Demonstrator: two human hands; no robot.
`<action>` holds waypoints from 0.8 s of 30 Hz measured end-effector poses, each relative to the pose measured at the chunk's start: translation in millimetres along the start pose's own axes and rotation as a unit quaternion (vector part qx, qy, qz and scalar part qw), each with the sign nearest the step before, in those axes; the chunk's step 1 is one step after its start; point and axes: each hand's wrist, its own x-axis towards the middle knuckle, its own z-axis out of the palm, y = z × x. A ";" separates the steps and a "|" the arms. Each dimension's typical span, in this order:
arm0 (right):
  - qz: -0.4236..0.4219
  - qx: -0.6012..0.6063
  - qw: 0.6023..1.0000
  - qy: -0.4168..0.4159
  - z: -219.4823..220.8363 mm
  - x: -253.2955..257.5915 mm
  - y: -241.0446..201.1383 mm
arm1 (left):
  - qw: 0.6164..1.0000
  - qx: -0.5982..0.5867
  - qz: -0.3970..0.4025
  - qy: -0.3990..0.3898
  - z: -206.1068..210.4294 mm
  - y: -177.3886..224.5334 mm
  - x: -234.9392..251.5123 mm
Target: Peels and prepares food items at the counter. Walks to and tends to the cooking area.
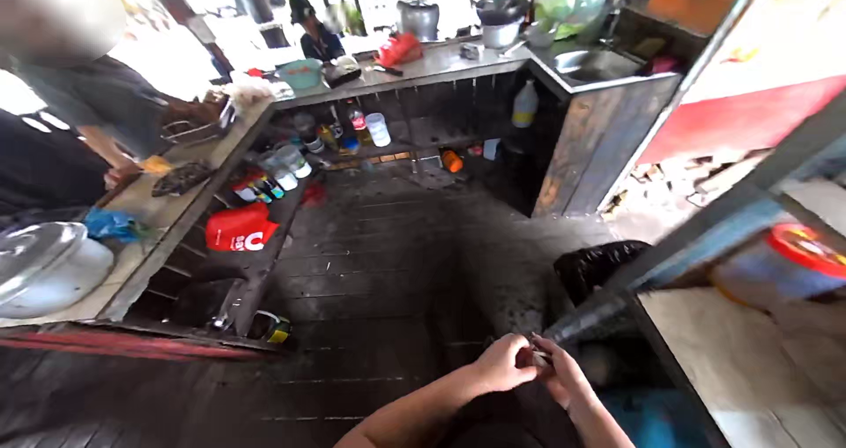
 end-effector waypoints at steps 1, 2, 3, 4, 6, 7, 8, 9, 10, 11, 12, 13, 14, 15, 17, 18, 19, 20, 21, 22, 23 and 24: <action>0.016 0.004 1.000 -0.006 30.4 16.5 -13.6 | 0.999 0.024 -0.002 0.035 -20.9 2.6 13.5; 0.029 0.013 0.999 -0.008 57.9 34.8 -25.8 | 0.997 0.049 -0.023 0.057 -44.7 3.1 27.5; 0.034 0.021 0.999 -0.008 83.9 54.4 -37.2 | 0.994 0.070 -0.053 0.067 -70.8 1.7 42.1; 0.029 0.025 0.999 -0.010 108.8 73.3 -46.9 | 0.991 0.084 -0.082 0.066 -97.8 -1.7 56.6; 0.014 0.007 1.000 -0.020 160.1 102.5 -65.5 | 0.986 0.095 -0.119 0.063 -151.9 -11.8 83.8; 0.016 0.001 1.000 -0.026 185.7 113.9 -73.7 | 0.984 0.096 -0.136 0.056 -179.6 -15.5 95.2; 0.025 -0.010 0.999 -0.040 209.5 124.2 -82.4 | 0.982 0.095 -0.154 0.051 -206.4 -19.5 105.3; 0.041 -0.024 0.997 -0.056 232.9 136.3 -91.8 | 0.980 0.091 -0.169 0.050 -232.6 -25.2 114.7; 0.058 -0.035 0.995 -0.071 256.9 148.7 -101.5 | 0.978 0.083 -0.182 0.055 -258.3 -32.0 122.3; 0.076 -0.043 0.993 -0.082 280.0 161.8 -109.8 | 0.977 0.068 -0.193 0.069 -281.3 -40.5 127.5; 0.092 -0.057 0.990 -0.091 302.5 175.6 -116.6 | 0.974 0.044 -0.203 0.092 -301.3 -49.8 130.4; 0.110 -0.075 0.986 -0.097 324.2 189.3 -122.2 | 0.970 0.013 -0.212 0.119 -318.8 -60.0 131.3; 0.130 -0.097 0.980 -0.111 345.2 204.9 -125.6 | 0.964 -0.016 -0.220 0.149 -334.3 -70.2 131.0; 0.151 -0.125 0.973 -0.127 366.4 219.5 -128.5 | 0.956 -0.036 -0.228 0.183 -348.5 -81.2 130.6; 0.193 -0.176 0.953 -0.155 411.8 244.4 -133.0 | 0.935 -0.062 -0.236 0.258 -374.7 -103.4 130.6; 0.213 -0.195 0.943 -0.166 436.0 256.8 -133.4 | 0.922 -0.075 -0.239 0.296 -387.6 -114.5 131.4; 0.229 -0.216 0.933 -0.177 460.6 269.6 -132.5 | 0.906 -0.097 -0.241 0.334 -400.6 -125.9 132.8; 0.237 -0.237 0.922 -0.193 485.5 282.5 -130.6 | 0.888 -0.125 -0.249 0.365 -415.3 -137.3 135.6; 0.240 -0.256 0.912 -0.214 509.5 296.9 -127.9 | 0.869 -0.158 -0.260 0.390 -431.1 -148.6 139.8; 0.239 -0.277 0.901 -0.235 533.2 310.8 -125.4 | 0.848 -0.191 -0.273 0.412 -448.0 -159.6 145.0; 0.232 -0.300 0.891 -0.249 559.2 321.8 -123.7 | 0.830 -0.219 -0.284 0.427 -469.2 -168.0 149.1; 0.227 -0.315 0.885 -0.256 587.3 332.2 -123.2 | 0.818 -0.239 -0.289 0.436 -493.7 -177.3 152.9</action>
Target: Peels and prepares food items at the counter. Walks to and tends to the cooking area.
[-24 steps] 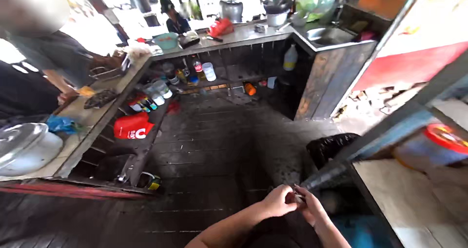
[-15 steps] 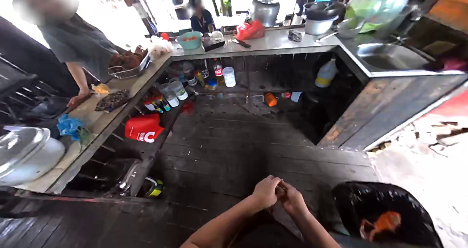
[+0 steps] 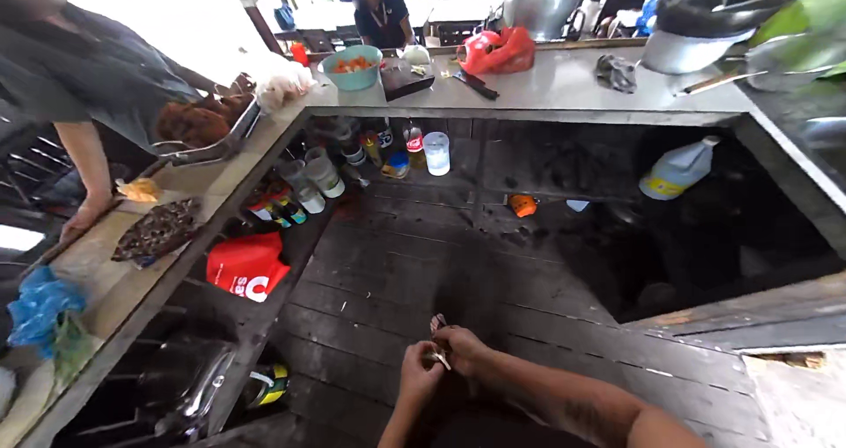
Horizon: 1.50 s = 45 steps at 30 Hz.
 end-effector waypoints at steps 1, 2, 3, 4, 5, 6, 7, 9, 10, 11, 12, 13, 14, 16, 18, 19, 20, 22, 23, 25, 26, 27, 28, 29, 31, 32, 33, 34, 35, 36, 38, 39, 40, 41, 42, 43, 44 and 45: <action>-0.003 -0.007 1.000 0.002 12.6 15.2 -24.2 | 1.000 -0.019 -0.006 0.001 -11.4 12.8 24.3; -0.010 -0.009 1.000 0.006 25.3 28.4 -52.6 | 0.999 -0.043 -0.005 -0.002 -23.5 28.3 51.5; -0.020 -0.010 1.000 0.010 37.7 38.2 -82.7 | 0.997 -0.074 0.000 -0.006 -35.7 45.9 78.8; -0.032 -0.013 0.999 0.015 47.6 44.4 -112.5 | 0.995 -0.101 0.006 -0.007 -44.7 66.0 104.1; -0.048 -0.011 0.999 0.020 53.5 48.4 -144.0 | 0.992 -0.126 0.005 -0.011 -51.1 88.8 129.8; -0.068 -0.008 0.997 0.023 56.3 52.8 -177.7 | 0.990 -0.142 0.007 -0.012 -55.5 113.1 158.2; -0.088 -0.005 0.996 0.027 57.7 57.5 -209.3 | 0.989 -0.147 0.010 -0.021 -60.1 136.9 185.8; -0.118 0.024 0.992 0.034 55.6 72.2 -262.6 | 0.989 -0.135 0.017 -0.066 -67.8 182.4 234.9; -0.131 0.052 0.989 0.039 52.0 82.1 -286.4 | 0.987 -0.129 0.028 -0.091 -68.6 202.6 258.4; -0.142 0.085 0.985 0.044 47.8 92.5 -309.2 | 0.984 -0.130 0.038 -0.112 -67.8 221.2 281.3; -0.150 0.119 0.980 0.046 43.8 102.5 -332.2 | 0.980 -0.144 0.047 -0.128 -66.3 237.8 304.2; -0.155 0.148 0.976 0.044 40.1 111.8 -356.2 | 0.974 -0.170 0.052 -0.140 -64.5 253.7 326.9; -0.156 0.170 0.972 0.045 37.3 120.7 -380.4 | 0.966 -0.204 0.048 -0.153 -63.6 269.2 348.9; -0.153 0.199 0.967 0.048 32.0 136.9 -429.4 | 0.949 -0.264 0.027 -0.172 -63.9 299.6 392.8; -0.166 0.207 0.963 0.048 26.2 154.6 -479.7 | 0.938 -0.302 0.023 -0.168 -65.4 328.8 437.2; -0.179 0.200 0.962 0.045 24.0 163.1 -504.2 | 0.938 -0.309 0.025 -0.153 -66.2 341.2 458.5; -0.194 0.178 0.964 0.039 21.0 172.7 -528.8 | 0.940 -0.312 0.028 -0.137 -67.2 352.4 480.4; -0.238 0.060 0.969 0.031 13.3 192.6 -580.1 | 0.940 -0.324 0.026 -0.107 -70.1 376.6 521.5; -0.268 -0.033 0.962 0.033 9.3 203.2 -604.4 | 0.938 -0.334 0.019 -0.090 -72.2 389.8 538.1; -0.345 -0.244 0.905 0.055 -0.8 230.9 -647.3 | 0.935 -0.348 0.010 -0.065 -77.0 414.7 565.7; -0.383 -0.338 0.856 0.077 -6.0 247.2 -667.8 | 0.934 -0.352 0.012 -0.057 -78.7 425.7 578.6; -0.413 -0.414 0.804 0.103 -9.0 262.6 -688.1 | 0.934 -0.354 0.013 -0.049 -79.4 437.4 591.0; -0.431 -0.478 0.754 0.133 -11.0 279.0 -706.3 | 0.934 -0.354 0.010 -0.042 -79.4 448.7 603.3; -0.454 -0.521 0.704 0.161 -13.5 298.3 -720.8 | 0.934 -0.357 0.003 -0.034 -78.7 459.0 615.7; -0.511 -0.569 0.613 0.201 -23.2 342.4 -735.9 | 0.926 -0.376 -0.019 -0.021 -75.4 472.7 636.8; -0.506 -0.592 0.592 0.206 -27.5 360.8 -739.0 | 0.920 -0.391 -0.028 -0.019 -73.8 476.6 645.8; -0.486 -0.619 0.580 0.211 -30.8 376.3 -741.0 | 0.915 -0.402 -0.035 -0.021 -73.1 480.1 654.9; -0.472 -0.636 0.572 0.214 -32.8 385.8 -742.5 | 0.911 -0.410 -0.041 -0.026 -72.8 482.9 663.9; -0.461 -0.645 0.570 0.216 -34.1 389.7 -745.2 | 0.910 -0.410 -0.046 -0.033 -72.5 485.8 672.8; -0.454 -0.649 0.572 0.215 -34.9 389.5 -748.8 | 0.913 -0.404 -0.050 -0.041 -72.5 487.9 681.2; -0.450 -0.637 0.590 0.209 -34.5 382.4 -755.7 | 0.917 -0.391 -0.060 -0.061 -74.4 490.5 696.6; -0.456 -0.623 0.601 0.210 -33.5 376.9 -760.2 | 0.915 -0.391 -0.064 -0.073 -75.4 492.0 704.3; -0.466 -0.607 0.607 0.214 -32.8 371.1 -763.6 | 0.912 -0.394 -0.072 -0.084 -76.2 494.0 710.6; -0.472 -0.591 0.616 0.220 -31.1 363.2 -766.1 | 0.909 -0.398 -0.083 -0.092 -76.8 496.9 715.4; -0.481 -0.570 0.625 0.228 -27.7 353.1 -768.2 | 0.906 -0.401 -0.093 -0.097 -77.7 500.3 719.2; -0.490 -0.543 0.639 0.237 -22.7 341.8 -769.2 | 0.905 -0.401 -0.101 -0.103 -78.9 503.5 721.8; -0.506 -0.505 0.655 0.244 -16.4 330.5 -769.6 | 0.908 -0.393 -0.103 -0.108 -80.0 506.0 724.2; -0.520 -0.464 0.677 0.238 -9.5 319.3 -769.6 | 0.912 -0.380 -0.100 -0.115 -81.2 507.8 726.7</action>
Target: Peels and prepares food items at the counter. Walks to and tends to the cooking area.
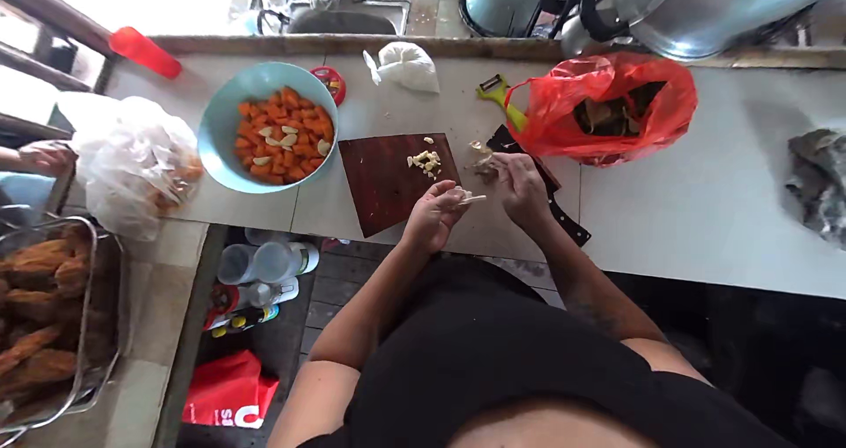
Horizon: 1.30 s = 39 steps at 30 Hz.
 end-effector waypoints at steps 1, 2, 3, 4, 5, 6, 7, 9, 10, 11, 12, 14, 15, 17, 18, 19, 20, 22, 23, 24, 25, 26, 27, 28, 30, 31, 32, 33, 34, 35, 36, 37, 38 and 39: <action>0.017 0.053 0.998 -0.011 -5.6 -3.1 -11.6 | 1.000 0.014 0.002 -0.008 -0.1 2.3 1.6; 0.037 0.103 0.993 -0.049 -9.5 -5.7 -21.7 | 0.999 0.028 0.009 -0.019 -0.1 4.5 2.4; 0.058 0.140 0.983 -0.103 -11.5 -7.4 -30.4 | 0.999 0.041 0.019 -0.029 0.3 6.4 3.2; 0.080 0.167 0.972 -0.147 -11.1 -8.9 -38.4 | 0.998 0.047 0.028 -0.035 0.5 7.8 3.9; 0.084 0.184 0.967 -0.155 -5.0 -11.5 -42.8 | 0.997 0.047 0.037 -0.039 0.7 9.0 4.6; 0.084 0.197 0.967 -0.140 1.9 -13.5 -45.1 | 0.997 0.042 0.044 -0.043 0.5 10.0 5.9; 0.079 0.208 0.969 -0.110 8.3 -14.6 -45.6 | 0.997 0.037 0.048 -0.046 -0.3 11.2 7.8; 0.051 0.215 0.974 -0.046 15.4 -12.2 -44.3 | 0.997 0.041 0.042 -0.051 -3.5 14.5 13.0; 0.027 0.205 0.978 -0.025 14.5 -9.0 -44.3 | 0.996 0.049 0.032 -0.061 -5.7 16.9 16.3; 0.001 0.188 0.982 -0.016 11.9 -5.3 -44.7 | 0.995 0.064 0.019 -0.076 -7.3 20.3 19.3; -0.024 0.166 0.986 -0.017 7.9 -1.6 -45.2 | 0.992 0.080 0.011 -0.093 -7.9 24.3 22.6; -0.086 0.113 0.990 -0.018 1.8 5.9 -42.7 | 0.982 0.118 0.020 -0.146 -8.6 32.4 31.0; -0.114 0.093 0.989 -0.012 0.9 9.5 -41.3 | 0.976 0.138 0.029 -0.168 -9.0 36.5 34.7; -0.140 0.071 0.988 -0.001 1.0 14.9 -40.8 | 0.972 0.150 0.043 -0.174 -8.5 43.8 38.0; -0.141 0.057 0.988 0.007 1.9 15.7 -42.7 | 0.976 0.140 0.056 -0.156 -7.6 45.8 38.1; -0.142 0.039 0.989 0.024 4.6 15.7 -45.3 | 0.981 0.124 0.074 -0.132 -6.7 46.6 39.0; -0.146 0.020 0.988 0.042 8.1 15.4 -48.3 | 0.985 0.099 0.092 -0.110 -5.3 47.0 41.0; -0.167 -0.004 0.982 0.083 16.6 15.2 -52.5 | 0.988 0.055 0.115 -0.084 -1.6 46.5 43.9; -0.180 -0.008 0.978 0.107 20.6 15.8 -53.4 | 0.989 0.036 0.116 -0.081 0.2 46.2 44.0; -0.187 -0.003 0.975 0.123 22.9 16.6 -54.0 | 0.990 0.017 0.112 -0.084 2.3 46.8 43.0; -0.187 0.022 0.974 0.128 23.9 16.9 -54.9 | 0.991 0.004 0.102 -0.092 4.4 48.6 40.4; -0.180 0.062 0.974 0.125 23.9 17.0 -56.7 | 0.991 -0.006 0.084 -0.102 6.7 51.6 36.8; -0.164 0.118 0.973 0.111 22.2 16.8 -59.9 | 0.991 -0.017 0.062 -0.116 8.4 55.1 33.4; -0.142 0.192 0.967 0.091 18.3 16.5 -65.3 | 0.990 -0.030 0.040 -0.134 9.7 58.7 29.7; -0.101 0.358 0.927 0.040 5.4 14.5 -78.2 | 0.982 -0.046 0.008 -0.182 9.2 66.6 18.7; -0.096 0.441 0.892 0.011 -3.5 12.6 -83.5 | 0.977 -0.060 0.003 -0.203 7.7 71.7 11.3; -0.100 0.528 0.843 -0.025 -15.1 10.2 -88.0 | 0.973 -0.087 0.003 -0.215 3.4 78.9 3.8; -0.114 0.602 0.788 -0.054 -30.1 8.2 -91.8 | 0.968 -0.117 0.017 -0.219 -5.1 89.2 -1.5; -0.137 0.649 0.745 -0.067 -47.2 8.7 -91.9 | 0.960 -0.142 0.052 -0.234 -16.8 101.2 -3.3; -0.160 0.666 0.727 -0.057 -62.6 13.7 -88.4 | 0.951 -0.152 0.097 -0.250 -26.8 112.2 -4.4; -0.171 0.645 0.744 -0.023 -71.6 22.4 -82.2 | 0.949 -0.141 0.134 -0.249 -31.2 119.6 -7.0; -0.169 0.593 0.787 0.016 -71.9 33.9 -72.6 | 0.953 -0.091 0.155 -0.245 -31.3 121.6 -11.0; -0.153 0.516 0.841 0.049 -63.9 47.2 -61.1 | 0.957 -0.037 0.164 -0.238 -26.5 117.6 -14.4; -0.125 0.405 0.903 0.073 -49.5 60.8 -48.6 | 0.959 0.005 0.166 -0.231 -18.6 109.8 -14.9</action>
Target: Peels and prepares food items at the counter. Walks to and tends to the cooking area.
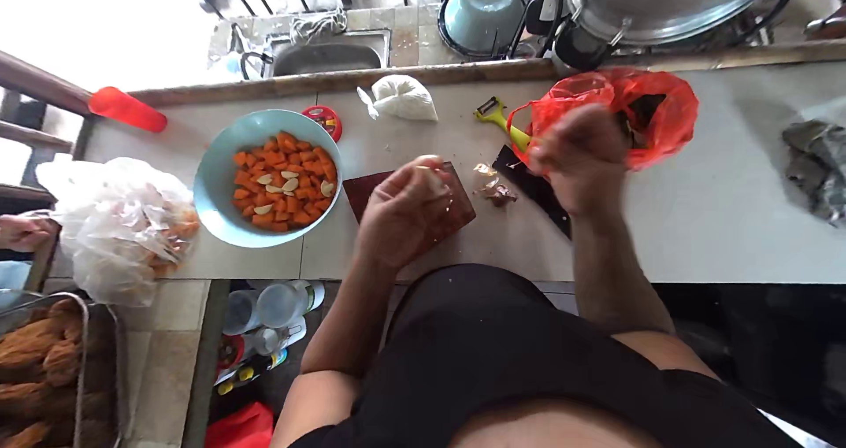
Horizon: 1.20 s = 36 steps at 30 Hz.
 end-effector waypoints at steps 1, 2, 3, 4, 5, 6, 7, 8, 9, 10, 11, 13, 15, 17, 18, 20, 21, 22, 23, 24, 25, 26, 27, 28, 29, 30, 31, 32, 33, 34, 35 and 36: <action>0.025 -0.156 0.987 -0.007 2.8 5.3 26.3 | 1.000 0.028 -0.010 0.006 6.8 -9.6 2.7; 0.069 -0.310 0.947 -0.040 7.0 6.6 52.9 | 0.999 0.047 -0.021 0.014 10.3 -19.4 6.7; 0.132 -0.424 0.891 -0.095 11.2 6.5 75.8 | 0.997 0.072 -0.026 0.024 10.4 -28.5 12.0; 0.196 -0.472 0.846 -0.150 14.1 5.6 93.2 | 0.994 0.106 -0.023 0.032 7.2 -37.1 17.5; 0.224 -0.486 0.827 -0.171 16.7 2.8 101.8 | 0.988 0.148 -0.015 0.040 1.5 -44.6 21.7; 0.217 -0.472 0.840 -0.156 19.7 -0.6 99.1 | 0.980 0.191 -0.009 0.048 -4.6 -49.9 24.7; 0.183 -0.440 0.871 -0.118 23.7 -3.4 88.7 | 0.972 0.230 -0.007 0.055 -10.4 -53.5 26.7; 0.147 -0.393 0.904 -0.086 29.9 -5.5 72.8 | 0.963 0.262 -0.006 0.065 -14.9 -56.0 27.3; 0.124 -0.342 0.928 -0.080 36.4 -7.4 57.2 | 0.955 0.289 -0.005 0.071 -18.0 -57.2 27.0; 0.114 -0.300 0.943 -0.092 42.6 -9.4 45.0 | 0.947 0.314 0.004 0.072 -19.5 -58.1 26.2; 0.106 -0.276 0.950 -0.104 47.6 -11.9 38.9 | 0.941 0.330 0.022 0.065 -20.2 -59.3 25.9; 0.075 -0.259 0.959 -0.091 53.1 -16.6 42.8 | 0.932 0.354 0.068 0.037 -21.8 -62.9 27.3; 0.082 -0.228 0.967 -0.077 51.3 -18.0 47.3 | 0.923 0.367 0.117 0.024 -25.7 -69.0 28.3; 0.110 -0.219 0.967 -0.073 49.9 -18.6 47.0 | 0.911 0.386 0.146 0.019 -29.7 -71.1 28.2; 0.103 -0.247 0.961 -0.071 50.9 -18.8 47.1 | 0.905 0.396 0.152 0.020 -31.1 -71.9 28.6; 0.080 -0.330 0.936 -0.091 53.6 -19.4 45.0 | 0.897 0.417 0.144 0.020 -32.7 -71.0 28.4; 0.071 -0.352 0.927 -0.105 53.9 -18.9 44.1 | 0.894 0.427 0.136 0.015 -33.2 -68.0 27.6; 0.060 -0.355 0.926 -0.117 53.3 -18.0 43.8 | 0.893 0.432 0.127 0.005 -33.1 -63.4 26.3; 0.052 -0.336 0.933 -0.121 52.2 -17.1 44.3 | 0.898 0.423 0.124 -0.007 -33.6 -59.3 26.1; 0.052 -0.290 0.948 -0.120 51.5 -16.8 45.4 | 0.910 0.396 0.124 -0.020 -34.8 -56.7 27.0; 0.062 -0.222 0.966 -0.115 52.3 -16.9 47.5 | 0.925 0.360 0.118 -0.032 -36.0 -54.9 28.1; 0.089 -0.151 0.979 -0.107 53.8 -16.8 48.4 | 0.940 0.322 0.103 -0.041 -38.0 -54.5 29.0; 0.120 -0.103 0.982 -0.100 55.2 -16.5 48.4 | 0.952 0.293 0.083 -0.039 -40.3 -56.1 29.3; 0.139 -0.093 0.981 -0.096 56.5 -16.3 48.9 | 0.956 0.283 0.068 -0.028 -41.6 -59.6 29.8; 0.147 -0.109 0.979 -0.094 58.0 -16.2 49.9 | 0.954 0.293 0.058 -0.009 -41.4 -63.5 30.4; 0.147 -0.141 0.975 -0.093 59.8 -16.4 50.8 | 0.949 0.311 0.042 0.009 -39.8 -66.3 30.7; 0.143 -0.178 0.969 -0.093 61.7 -16.8 50.9 | 0.947 0.320 0.020 0.030 -36.3 -68.6 30.3; 0.144 -0.204 0.964 -0.093 62.9 -17.2 50.5 | 0.948 0.315 -0.005 0.048 -32.3 -70.3 29.4; 0.150 -0.207 0.962 -0.092 63.5 -17.1 50.7 | 0.954 0.293 -0.030 0.052 -29.3 -70.9 28.5; 0.164 -0.183 0.965 -0.091 62.9 -16.3 51.4 | 0.962 0.266 -0.051 0.045 -28.0 -70.5 27.4; 0.178 -0.137 0.970 -0.087 60.9 -15.1 52.7 | 0.967 0.240 -0.069 0.039 -27.5 -69.8 26.3; 0.184 -0.092 0.975 -0.082 57.8 -13.6 53.9 | 0.972 0.217 -0.081 0.035 -27.9 -69.2 25.3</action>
